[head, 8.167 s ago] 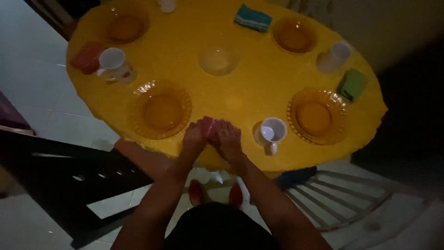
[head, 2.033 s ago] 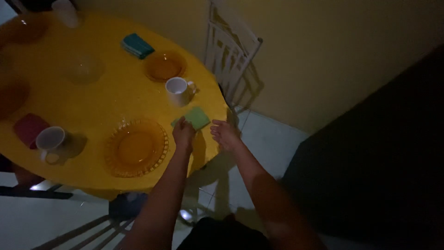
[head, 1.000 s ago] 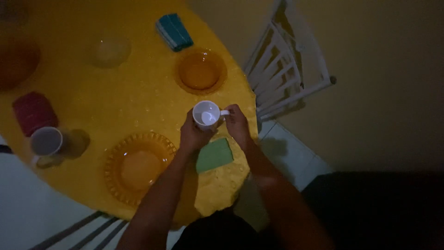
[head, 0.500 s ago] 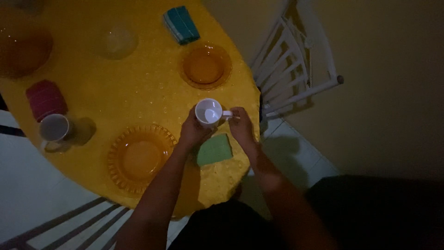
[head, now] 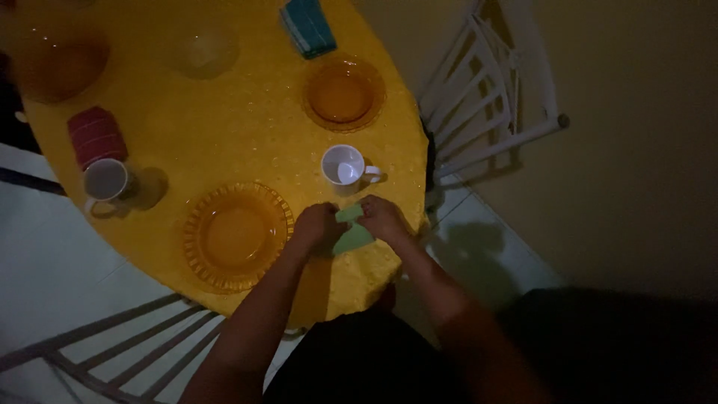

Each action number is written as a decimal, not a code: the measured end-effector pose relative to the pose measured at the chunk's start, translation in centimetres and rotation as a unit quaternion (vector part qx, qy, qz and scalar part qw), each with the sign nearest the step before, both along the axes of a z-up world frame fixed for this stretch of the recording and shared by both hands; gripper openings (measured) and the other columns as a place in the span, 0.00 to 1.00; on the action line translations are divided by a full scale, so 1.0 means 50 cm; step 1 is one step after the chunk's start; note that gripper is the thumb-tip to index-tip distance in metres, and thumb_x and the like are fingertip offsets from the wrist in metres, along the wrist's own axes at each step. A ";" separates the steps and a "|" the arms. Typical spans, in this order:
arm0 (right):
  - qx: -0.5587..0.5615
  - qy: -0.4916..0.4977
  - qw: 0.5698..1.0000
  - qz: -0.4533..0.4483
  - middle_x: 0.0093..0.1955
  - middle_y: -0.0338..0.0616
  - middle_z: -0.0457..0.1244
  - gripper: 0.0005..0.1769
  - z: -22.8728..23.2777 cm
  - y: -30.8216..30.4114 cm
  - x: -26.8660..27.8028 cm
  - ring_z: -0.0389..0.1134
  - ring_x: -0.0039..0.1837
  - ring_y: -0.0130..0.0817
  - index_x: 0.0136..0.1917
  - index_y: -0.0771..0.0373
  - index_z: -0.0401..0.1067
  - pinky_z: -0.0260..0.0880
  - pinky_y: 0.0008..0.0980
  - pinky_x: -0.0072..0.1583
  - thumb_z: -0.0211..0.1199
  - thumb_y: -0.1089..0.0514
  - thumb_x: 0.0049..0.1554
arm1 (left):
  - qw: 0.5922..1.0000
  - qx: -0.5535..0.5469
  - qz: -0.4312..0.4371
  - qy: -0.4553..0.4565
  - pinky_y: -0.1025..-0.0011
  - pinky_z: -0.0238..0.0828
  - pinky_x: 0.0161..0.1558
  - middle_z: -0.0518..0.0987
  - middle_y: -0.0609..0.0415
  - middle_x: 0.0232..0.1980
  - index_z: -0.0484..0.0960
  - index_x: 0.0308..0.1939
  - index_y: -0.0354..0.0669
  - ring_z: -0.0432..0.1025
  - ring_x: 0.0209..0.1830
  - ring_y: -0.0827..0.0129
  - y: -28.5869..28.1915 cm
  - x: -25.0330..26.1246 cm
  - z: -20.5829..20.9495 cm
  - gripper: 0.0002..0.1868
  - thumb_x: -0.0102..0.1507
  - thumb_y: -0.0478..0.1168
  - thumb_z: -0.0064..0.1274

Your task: Set the table by arranging plates, mugs, and napkins.

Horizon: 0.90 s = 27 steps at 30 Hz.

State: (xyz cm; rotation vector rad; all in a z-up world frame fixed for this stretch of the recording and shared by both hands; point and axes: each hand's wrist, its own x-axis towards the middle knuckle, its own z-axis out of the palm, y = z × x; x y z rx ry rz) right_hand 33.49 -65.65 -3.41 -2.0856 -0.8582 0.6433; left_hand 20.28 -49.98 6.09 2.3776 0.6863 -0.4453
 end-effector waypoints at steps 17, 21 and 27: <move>0.088 0.017 0.994 -0.064 0.45 0.46 0.64 0.15 0.081 0.059 0.102 0.67 0.48 0.42 0.54 0.63 0.69 0.67 0.44 0.48 0.63 0.52 0.58 | 0.982 -0.083 0.147 -0.086 0.56 0.74 0.56 0.81 0.36 0.57 0.79 0.61 0.36 0.77 0.56 0.47 0.061 -0.020 -0.170 0.39 0.58 0.63 0.60; 0.086 0.113 0.988 -0.065 0.38 0.43 0.58 0.15 0.028 0.063 0.117 0.64 0.40 0.40 0.48 0.67 0.64 0.66 0.41 0.44 0.57 0.51 0.63 | 0.977 -0.096 0.177 -0.076 0.56 0.75 0.54 0.82 0.34 0.55 0.75 0.65 0.34 0.79 0.53 0.48 0.052 -0.023 -0.144 0.41 0.60 0.63 0.59; 0.050 0.005 0.997 -0.054 0.42 0.49 0.60 0.15 0.067 0.054 0.125 0.63 0.45 0.44 0.52 0.65 0.66 0.64 0.45 0.48 0.54 0.50 0.62 | 0.962 -0.137 0.214 -0.102 0.56 0.78 0.49 0.83 0.36 0.52 0.78 0.61 0.35 0.80 0.49 0.48 0.057 0.001 -0.099 0.39 0.58 0.63 0.59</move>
